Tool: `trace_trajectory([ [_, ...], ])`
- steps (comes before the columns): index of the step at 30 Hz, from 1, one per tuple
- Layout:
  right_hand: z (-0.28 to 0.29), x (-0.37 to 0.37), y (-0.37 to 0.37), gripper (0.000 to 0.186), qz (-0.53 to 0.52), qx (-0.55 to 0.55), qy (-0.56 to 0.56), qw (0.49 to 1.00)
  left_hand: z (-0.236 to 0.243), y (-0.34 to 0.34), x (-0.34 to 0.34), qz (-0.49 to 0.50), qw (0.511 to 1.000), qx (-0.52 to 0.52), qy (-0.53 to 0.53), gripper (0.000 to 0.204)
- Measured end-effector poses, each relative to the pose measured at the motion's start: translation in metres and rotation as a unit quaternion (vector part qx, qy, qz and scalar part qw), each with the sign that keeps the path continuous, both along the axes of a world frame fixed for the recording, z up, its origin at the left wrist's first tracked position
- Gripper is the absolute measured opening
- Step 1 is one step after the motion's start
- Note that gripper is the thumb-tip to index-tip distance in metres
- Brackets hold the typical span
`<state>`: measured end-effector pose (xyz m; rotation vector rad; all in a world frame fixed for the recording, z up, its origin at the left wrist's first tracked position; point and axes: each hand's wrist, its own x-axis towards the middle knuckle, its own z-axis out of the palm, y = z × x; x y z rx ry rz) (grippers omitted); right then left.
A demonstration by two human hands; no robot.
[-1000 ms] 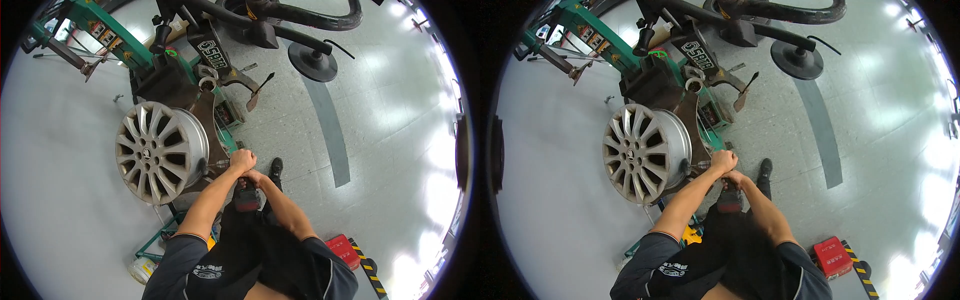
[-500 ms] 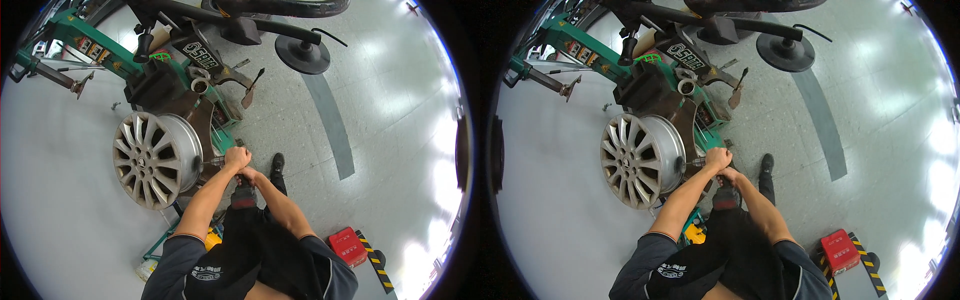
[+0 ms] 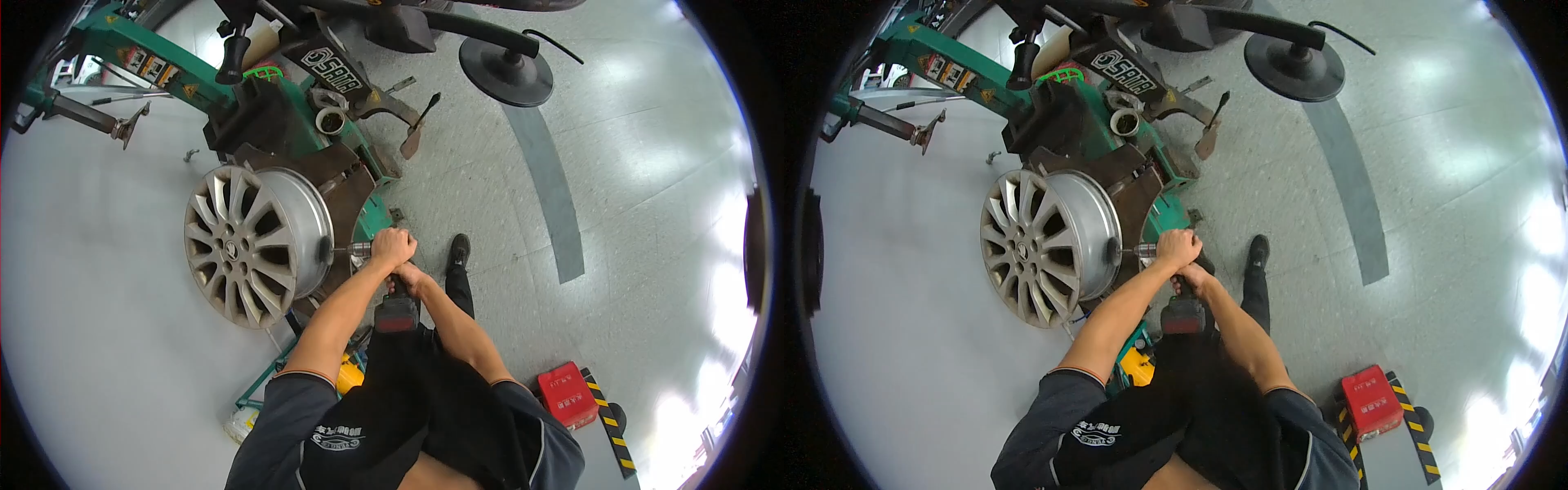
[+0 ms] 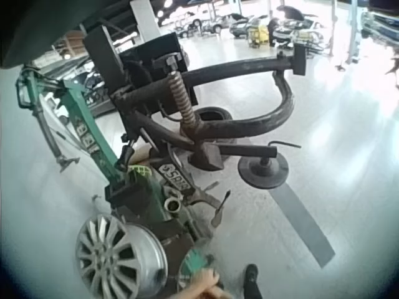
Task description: Using a power tool to service or adjust a wheel rim mounted on a tire changer.
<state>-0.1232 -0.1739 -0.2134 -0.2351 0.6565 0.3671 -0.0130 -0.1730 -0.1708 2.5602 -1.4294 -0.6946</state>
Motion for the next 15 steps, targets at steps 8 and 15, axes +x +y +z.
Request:
trace_trajectory([
  [8, 0.004, 0.001, 0.005, 0.015, 0.004, -0.007, 0.011, 1.000, -0.004, 0.012, -0.008, -0.027, 0.998, -0.023, -0.048, 0.026],
  [15, 0.021, 0.001, 0.015, 0.016, -0.004, -0.032, 0.014, 0.999, -0.007, 0.025, -0.007, -0.019, 0.999, -0.042, -0.021, 0.023],
])
